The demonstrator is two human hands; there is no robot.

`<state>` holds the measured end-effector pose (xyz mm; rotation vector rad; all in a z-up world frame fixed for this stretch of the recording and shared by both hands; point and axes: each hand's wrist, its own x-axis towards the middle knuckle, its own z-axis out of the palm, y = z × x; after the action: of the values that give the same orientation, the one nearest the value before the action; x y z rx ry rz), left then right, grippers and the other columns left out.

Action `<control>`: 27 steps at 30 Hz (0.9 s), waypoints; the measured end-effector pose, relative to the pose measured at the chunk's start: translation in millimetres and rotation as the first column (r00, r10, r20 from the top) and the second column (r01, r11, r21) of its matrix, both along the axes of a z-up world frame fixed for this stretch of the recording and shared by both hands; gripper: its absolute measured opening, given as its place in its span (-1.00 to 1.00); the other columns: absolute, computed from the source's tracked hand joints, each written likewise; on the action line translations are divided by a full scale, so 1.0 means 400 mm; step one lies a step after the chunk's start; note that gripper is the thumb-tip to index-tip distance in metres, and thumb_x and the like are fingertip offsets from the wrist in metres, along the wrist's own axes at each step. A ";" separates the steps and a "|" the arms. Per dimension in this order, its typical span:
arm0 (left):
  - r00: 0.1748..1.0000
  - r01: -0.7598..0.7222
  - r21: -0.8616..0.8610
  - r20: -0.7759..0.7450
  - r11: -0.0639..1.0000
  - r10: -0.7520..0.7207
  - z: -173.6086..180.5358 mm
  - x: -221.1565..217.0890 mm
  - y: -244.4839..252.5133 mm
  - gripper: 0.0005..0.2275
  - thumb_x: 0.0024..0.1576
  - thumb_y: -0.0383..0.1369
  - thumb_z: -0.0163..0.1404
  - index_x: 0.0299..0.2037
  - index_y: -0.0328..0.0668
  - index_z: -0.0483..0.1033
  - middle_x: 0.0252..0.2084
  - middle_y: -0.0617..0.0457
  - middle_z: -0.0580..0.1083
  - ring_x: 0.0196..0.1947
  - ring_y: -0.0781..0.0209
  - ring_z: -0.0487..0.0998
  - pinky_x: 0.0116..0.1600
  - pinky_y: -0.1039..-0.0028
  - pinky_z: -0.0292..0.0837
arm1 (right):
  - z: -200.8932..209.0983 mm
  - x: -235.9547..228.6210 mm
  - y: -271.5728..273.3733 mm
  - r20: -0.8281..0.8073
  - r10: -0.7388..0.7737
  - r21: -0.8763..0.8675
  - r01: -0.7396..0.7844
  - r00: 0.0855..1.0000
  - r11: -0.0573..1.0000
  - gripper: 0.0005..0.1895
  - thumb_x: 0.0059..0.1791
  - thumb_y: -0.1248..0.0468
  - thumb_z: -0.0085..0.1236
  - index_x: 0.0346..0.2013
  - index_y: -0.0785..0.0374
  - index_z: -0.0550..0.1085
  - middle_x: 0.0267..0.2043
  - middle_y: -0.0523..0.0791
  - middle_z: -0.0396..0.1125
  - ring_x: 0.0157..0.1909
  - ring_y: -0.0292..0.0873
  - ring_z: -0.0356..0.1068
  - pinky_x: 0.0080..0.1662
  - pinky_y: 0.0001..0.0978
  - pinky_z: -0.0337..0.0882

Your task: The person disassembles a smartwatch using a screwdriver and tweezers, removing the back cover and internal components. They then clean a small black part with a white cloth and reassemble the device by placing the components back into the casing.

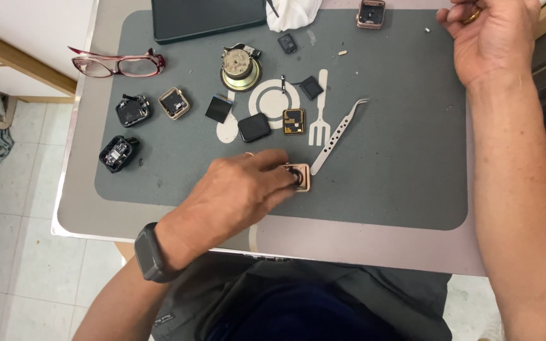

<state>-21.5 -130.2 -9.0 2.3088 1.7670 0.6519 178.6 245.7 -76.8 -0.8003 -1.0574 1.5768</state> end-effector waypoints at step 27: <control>-0.025 -0.329 -0.350 0.932 0.877 0.363 -0.066 0.000 -0.135 -0.68 0.24 -0.40 -0.01 0.16 -0.41 0.42 -0.29 -0.20 0.62 -0.30 0.06 0.70 -0.24 0.43 0.67 | 0.027 -0.057 -0.161 0.588 0.004 0.526 -0.386 0.809 0.758 -0.91 0.26 0.48 0.39 0.01 0.39 0.60 -0.30 -0.04 0.41 -0.31 -0.22 0.48 -0.16 -0.53 0.44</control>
<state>-21.5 -184.1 -35.4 0.6177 1.3917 1.7221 155.9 181.4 -65.8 -0.6893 -2.0375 1.0261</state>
